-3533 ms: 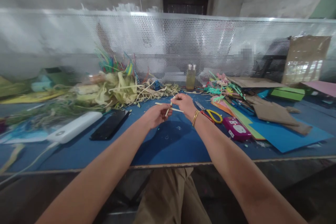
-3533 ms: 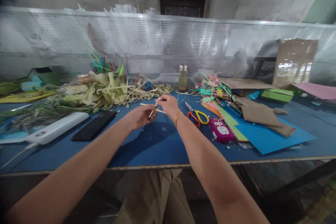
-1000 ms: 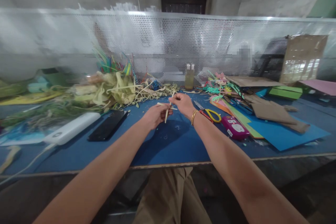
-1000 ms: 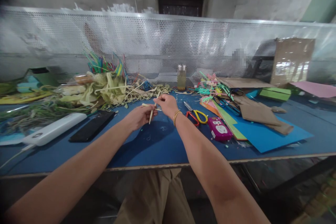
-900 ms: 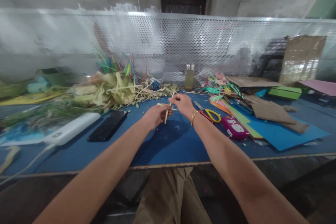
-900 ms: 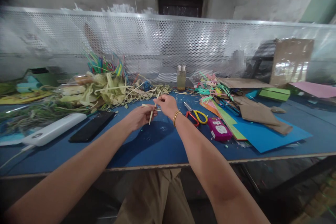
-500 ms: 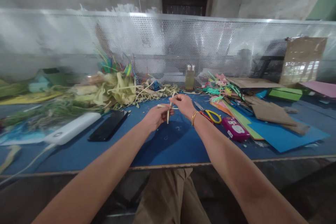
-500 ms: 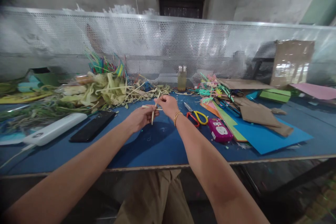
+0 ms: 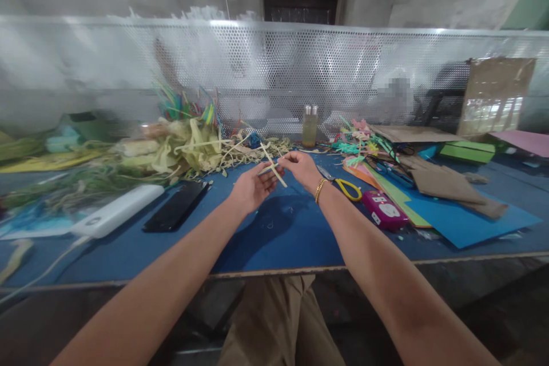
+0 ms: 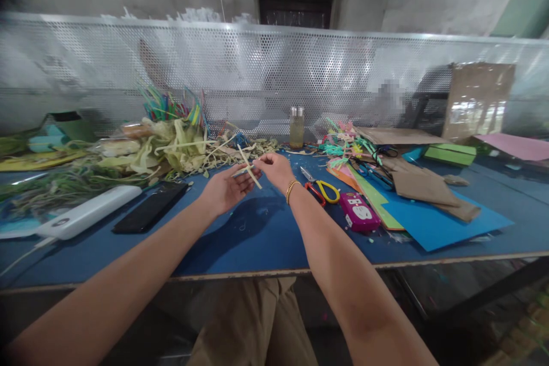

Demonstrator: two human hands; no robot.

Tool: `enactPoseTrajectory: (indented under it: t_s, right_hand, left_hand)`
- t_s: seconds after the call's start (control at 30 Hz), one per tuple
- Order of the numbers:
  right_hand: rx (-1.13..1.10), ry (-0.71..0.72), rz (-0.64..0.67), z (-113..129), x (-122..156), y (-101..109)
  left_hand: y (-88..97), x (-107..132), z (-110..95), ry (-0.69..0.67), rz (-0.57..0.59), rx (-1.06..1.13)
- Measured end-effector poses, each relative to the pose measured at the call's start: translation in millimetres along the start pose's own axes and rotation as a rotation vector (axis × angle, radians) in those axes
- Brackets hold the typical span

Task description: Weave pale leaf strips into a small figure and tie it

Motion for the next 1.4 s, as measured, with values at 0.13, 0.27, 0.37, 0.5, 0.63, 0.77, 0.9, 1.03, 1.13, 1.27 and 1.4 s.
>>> enactPoseTrajectory:
  t_s: [0.13, 0.27, 0.37, 0.5, 0.63, 0.77, 0.9, 1.03, 1.13, 1.27, 1.4]
  right_hand:
    - [0.044, -0.013, -0.022, 1.6, 0.2, 2.8]
    - [0.028, -0.026, 0.032, 1.6, 0.7, -1.3]
    - [0.035, -0.009, 0.06, 1.7, 1.2, -4.7]
    - [0.098, 0.03, 0.063, 3.5, 2.2, -8.0]
    - [0.192, 0.041, 0.038, 5.9, 3.9, -9.7]
    - [0.222, 0.051, -0.003, 7.5, 4.5, -8.6]
    - [0.238, 0.052, -0.026, 5.4, 3.6, -6.3]
    - [0.24, 0.048, -0.032, 3.0, 2.2, -4.5]
    - [0.226, 0.058, -0.03, 4.2, 2.1, -4.2]
    - [0.237, 0.067, -0.029, 8.0, 3.0, -3.8]
    - [0.248, 0.056, -0.036, 9.0, 3.0, -3.0]
  left_hand:
    - [-1.7, 1.0, 3.5, 0.022, 0.037, -0.072]
    - [-2.5, 1.7, 4.2, 0.037, 0.033, -0.098]
    - [-0.5, 0.3, 3.4, 0.007, -0.017, -0.172]
    - [2.3, -2.7, 3.8, -0.016, -0.06, -0.248]
    - [3.5, -4.4, 3.7, -0.012, -0.061, -0.245]
    - [2.3, -5.0, 4.1, -0.001, -0.03, -0.24]
    - [1.9, -5.4, 4.7, 0.009, -0.02, -0.246]
    - [0.9, -5.1, 4.6, 0.009, -0.006, -0.256]
    - [0.1, -4.9, 4.3, 0.0, 0.007, -0.265]
    - [0.0, -4.5, 4.5, -0.003, 0.009, -0.273]
    - [-0.6, -3.3, 4.6, -0.004, 0.003, -0.273]
Point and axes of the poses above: each hand's wrist, its own x-axis away from the middle knuckle, its own y-axis out of the back of the hand, z = x × y, the point moved 6 cm from there along -x, towards the middle knuckle, and after that the axes turned 7 degrees about -x, right-handed, at the moved point
